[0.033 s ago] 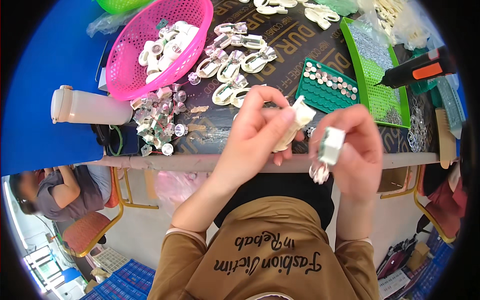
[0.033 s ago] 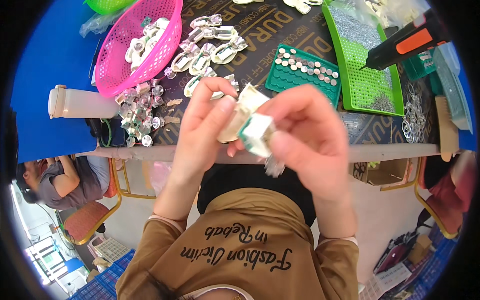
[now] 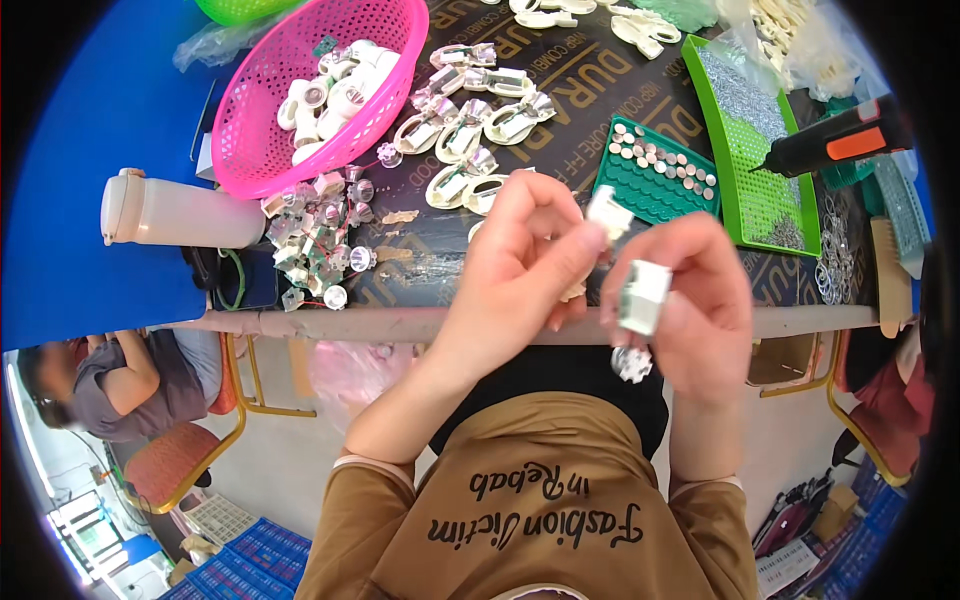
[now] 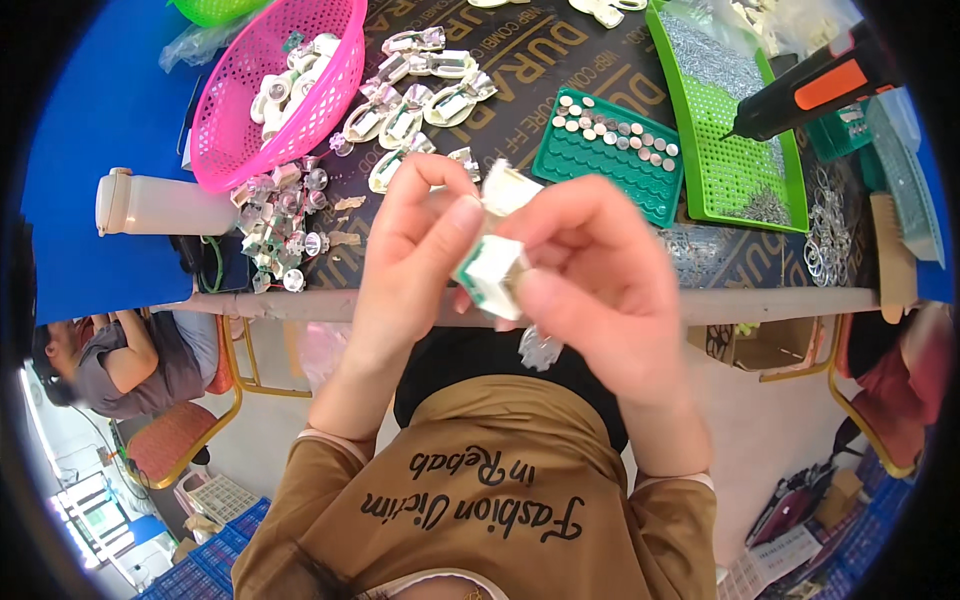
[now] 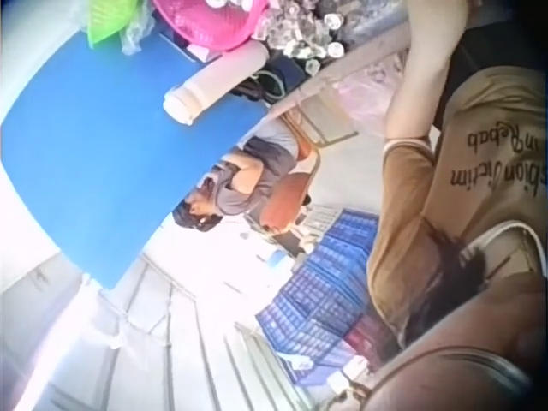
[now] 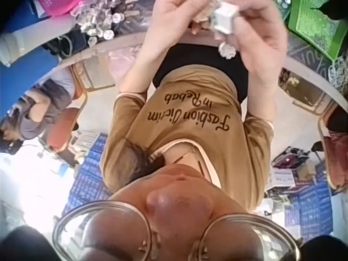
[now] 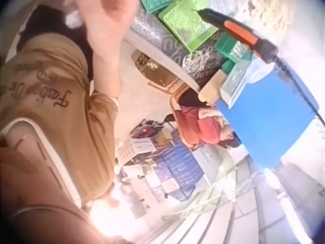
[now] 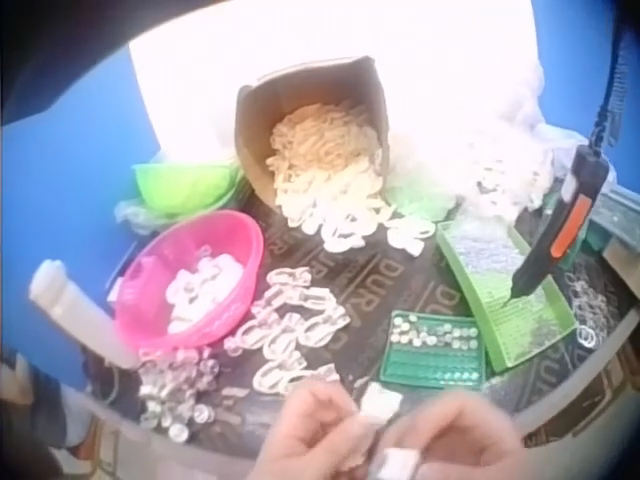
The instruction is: Assembling small electronic toy components by inserting circuits and batteries into plastic housings.
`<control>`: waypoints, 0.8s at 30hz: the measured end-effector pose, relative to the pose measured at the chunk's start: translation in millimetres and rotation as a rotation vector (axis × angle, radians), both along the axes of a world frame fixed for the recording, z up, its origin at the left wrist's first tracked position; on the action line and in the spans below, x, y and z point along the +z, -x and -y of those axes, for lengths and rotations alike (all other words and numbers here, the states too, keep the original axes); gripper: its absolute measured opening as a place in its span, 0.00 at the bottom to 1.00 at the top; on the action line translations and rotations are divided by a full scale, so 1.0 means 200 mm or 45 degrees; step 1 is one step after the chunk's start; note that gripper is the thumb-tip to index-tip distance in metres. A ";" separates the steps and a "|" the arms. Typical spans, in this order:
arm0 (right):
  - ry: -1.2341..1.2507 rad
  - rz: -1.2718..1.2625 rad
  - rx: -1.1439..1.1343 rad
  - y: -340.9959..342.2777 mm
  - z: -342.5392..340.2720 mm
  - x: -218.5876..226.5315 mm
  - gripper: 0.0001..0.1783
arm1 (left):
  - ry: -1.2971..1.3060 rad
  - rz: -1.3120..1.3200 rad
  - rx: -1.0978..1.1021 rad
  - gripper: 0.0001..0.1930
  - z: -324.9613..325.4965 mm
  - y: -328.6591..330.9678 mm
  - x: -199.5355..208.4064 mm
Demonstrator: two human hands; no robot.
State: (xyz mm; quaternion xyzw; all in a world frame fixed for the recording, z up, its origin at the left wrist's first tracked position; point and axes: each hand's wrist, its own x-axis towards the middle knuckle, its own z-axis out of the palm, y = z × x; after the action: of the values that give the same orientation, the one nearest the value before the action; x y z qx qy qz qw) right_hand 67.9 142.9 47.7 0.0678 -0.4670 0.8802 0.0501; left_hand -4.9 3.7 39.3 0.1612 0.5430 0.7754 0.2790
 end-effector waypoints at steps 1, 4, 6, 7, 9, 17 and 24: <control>-0.039 0.037 0.014 0.01 0.03 -0.01 0.11 | 0.027 -0.157 0.053 0.06 -0.01 0.00 -0.01; 0.230 0.009 -0.054 0.05 0.07 -0.04 0.11 | -0.149 -0.220 0.069 0.08 -0.01 -0.01 -0.03; 0.332 0.001 0.024 0.06 0.03 -0.04 0.12 | -0.303 -0.233 0.034 0.15 -0.01 -0.03 -0.04; 0.389 0.002 0.052 0.06 0.02 -0.04 0.14 | -0.328 -0.318 0.120 0.17 -0.02 -0.05 -0.01; 0.694 0.044 0.172 0.05 0.01 -0.03 0.17 | -0.058 -0.660 0.082 0.27 0.03 -0.03 -0.03; 1.017 0.294 0.298 0.02 0.01 -0.04 0.20 | 0.157 -1.393 0.244 0.20 0.07 0.06 -0.01; -0.962 -0.267 -0.638 -0.02 0.03 0.09 0.11 | -0.629 -0.090 0.006 0.27 0.08 -0.02 -0.10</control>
State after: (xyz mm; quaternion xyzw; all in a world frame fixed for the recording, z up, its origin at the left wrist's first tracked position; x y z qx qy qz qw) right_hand 71.9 137.2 66.2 0.0549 -0.7493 0.5976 0.2799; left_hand -1.2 -12.6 20.0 0.2501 0.3466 0.8793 0.2101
